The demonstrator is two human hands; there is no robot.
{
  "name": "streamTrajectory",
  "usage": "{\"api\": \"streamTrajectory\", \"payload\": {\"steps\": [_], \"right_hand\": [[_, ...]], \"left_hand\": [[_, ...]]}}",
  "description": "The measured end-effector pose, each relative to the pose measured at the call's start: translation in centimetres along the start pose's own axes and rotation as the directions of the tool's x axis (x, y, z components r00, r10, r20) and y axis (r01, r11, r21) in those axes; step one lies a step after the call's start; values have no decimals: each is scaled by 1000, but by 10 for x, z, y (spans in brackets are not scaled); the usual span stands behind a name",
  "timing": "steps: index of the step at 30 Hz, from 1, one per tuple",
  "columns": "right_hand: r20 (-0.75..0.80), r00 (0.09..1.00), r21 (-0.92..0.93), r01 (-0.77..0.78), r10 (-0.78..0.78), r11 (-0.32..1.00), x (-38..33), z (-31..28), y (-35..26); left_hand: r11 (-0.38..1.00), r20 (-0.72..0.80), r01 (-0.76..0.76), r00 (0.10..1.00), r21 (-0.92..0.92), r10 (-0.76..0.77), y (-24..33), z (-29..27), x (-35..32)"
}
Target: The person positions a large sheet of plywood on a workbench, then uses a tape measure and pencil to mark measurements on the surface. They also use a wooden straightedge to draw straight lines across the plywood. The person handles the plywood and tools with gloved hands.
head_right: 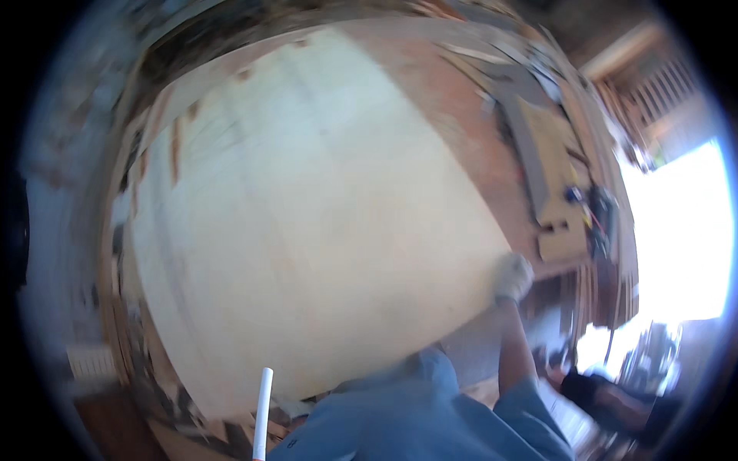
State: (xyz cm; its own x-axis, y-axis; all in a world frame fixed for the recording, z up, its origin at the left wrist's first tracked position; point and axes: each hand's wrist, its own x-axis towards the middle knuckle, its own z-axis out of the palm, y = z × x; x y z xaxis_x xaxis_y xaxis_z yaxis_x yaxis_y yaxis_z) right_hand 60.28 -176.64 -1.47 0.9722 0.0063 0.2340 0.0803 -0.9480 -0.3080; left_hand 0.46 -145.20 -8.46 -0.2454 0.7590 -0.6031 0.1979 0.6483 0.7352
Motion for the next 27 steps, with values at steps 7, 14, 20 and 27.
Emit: {"api": "streamTrajectory", "payload": {"steps": [7,14,20,27], "right_hand": [[-148,977,120,-134,151,984,-16,-5,11],[-166,883,423,-338,439,841,-56,-19,13],[287,773,624,-599,566,502,-147,-21,12],[782,549,579,-815,295,-18,-160,-36,-40]], "left_hand": [[847,394,-109,911,520,-124,106,24,-26],[69,686,-752,555,656,-470,200,110,-65],[32,999,-999,-25,-24,-33,188,379,-196],[-432,728,-660,-686,-615,11,125,550,-339]]}}
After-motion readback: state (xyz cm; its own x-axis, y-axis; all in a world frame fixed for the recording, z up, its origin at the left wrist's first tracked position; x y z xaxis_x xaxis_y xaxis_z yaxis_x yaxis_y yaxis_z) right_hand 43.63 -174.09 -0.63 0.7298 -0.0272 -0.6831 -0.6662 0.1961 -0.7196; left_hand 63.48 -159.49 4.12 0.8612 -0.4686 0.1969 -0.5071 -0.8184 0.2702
